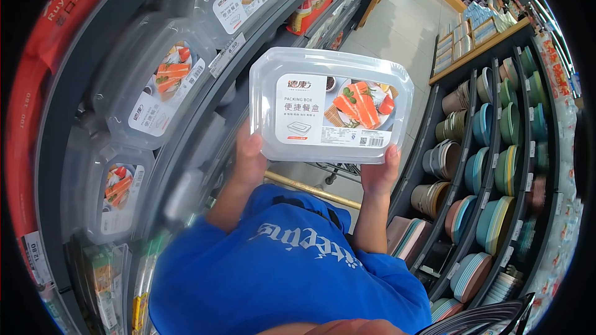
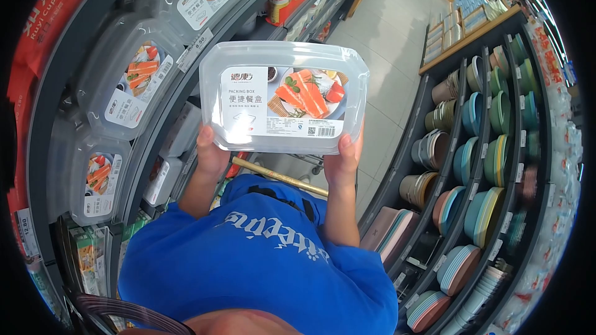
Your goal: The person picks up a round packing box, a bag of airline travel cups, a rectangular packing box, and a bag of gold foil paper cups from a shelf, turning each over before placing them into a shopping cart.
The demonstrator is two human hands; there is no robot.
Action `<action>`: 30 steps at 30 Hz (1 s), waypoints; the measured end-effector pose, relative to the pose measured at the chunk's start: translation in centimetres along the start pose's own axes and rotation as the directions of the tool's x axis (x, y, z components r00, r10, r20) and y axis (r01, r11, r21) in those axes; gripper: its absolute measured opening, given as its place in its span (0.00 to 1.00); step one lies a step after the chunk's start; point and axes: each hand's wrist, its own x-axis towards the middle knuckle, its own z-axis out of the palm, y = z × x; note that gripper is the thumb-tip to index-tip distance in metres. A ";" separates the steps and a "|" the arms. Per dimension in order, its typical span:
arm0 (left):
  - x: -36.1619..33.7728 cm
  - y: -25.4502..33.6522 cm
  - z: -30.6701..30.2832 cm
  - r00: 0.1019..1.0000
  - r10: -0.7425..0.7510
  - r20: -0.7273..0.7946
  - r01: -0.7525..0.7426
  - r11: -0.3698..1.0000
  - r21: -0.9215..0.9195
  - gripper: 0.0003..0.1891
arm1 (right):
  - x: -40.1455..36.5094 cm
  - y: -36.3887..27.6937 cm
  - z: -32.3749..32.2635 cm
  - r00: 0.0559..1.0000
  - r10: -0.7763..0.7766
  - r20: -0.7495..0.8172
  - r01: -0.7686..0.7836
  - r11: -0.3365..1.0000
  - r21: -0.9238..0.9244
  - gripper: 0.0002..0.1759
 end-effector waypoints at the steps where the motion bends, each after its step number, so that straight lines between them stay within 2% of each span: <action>1: 0.0 0.1 0.1 1.000 -0.001 0.001 0.001 1.000 0.002 0.50 | 0.0 -0.1 0.1 1.000 -0.002 0.004 0.002 1.000 0.001 0.46; 7: -0.1 0.5 0.7 1.000 0.015 -0.008 -0.015 1.000 0.011 0.51 | -0.2 -0.1 0.1 0.999 0.022 -0.025 -0.021 0.999 0.039 0.43; 30: -0.6 0.1 -0.2 1.000 0.007 0.023 -0.008 0.999 0.042 0.51 | -0.5 0.0 0.0 0.999 0.042 -0.017 -0.041 0.998 0.053 0.43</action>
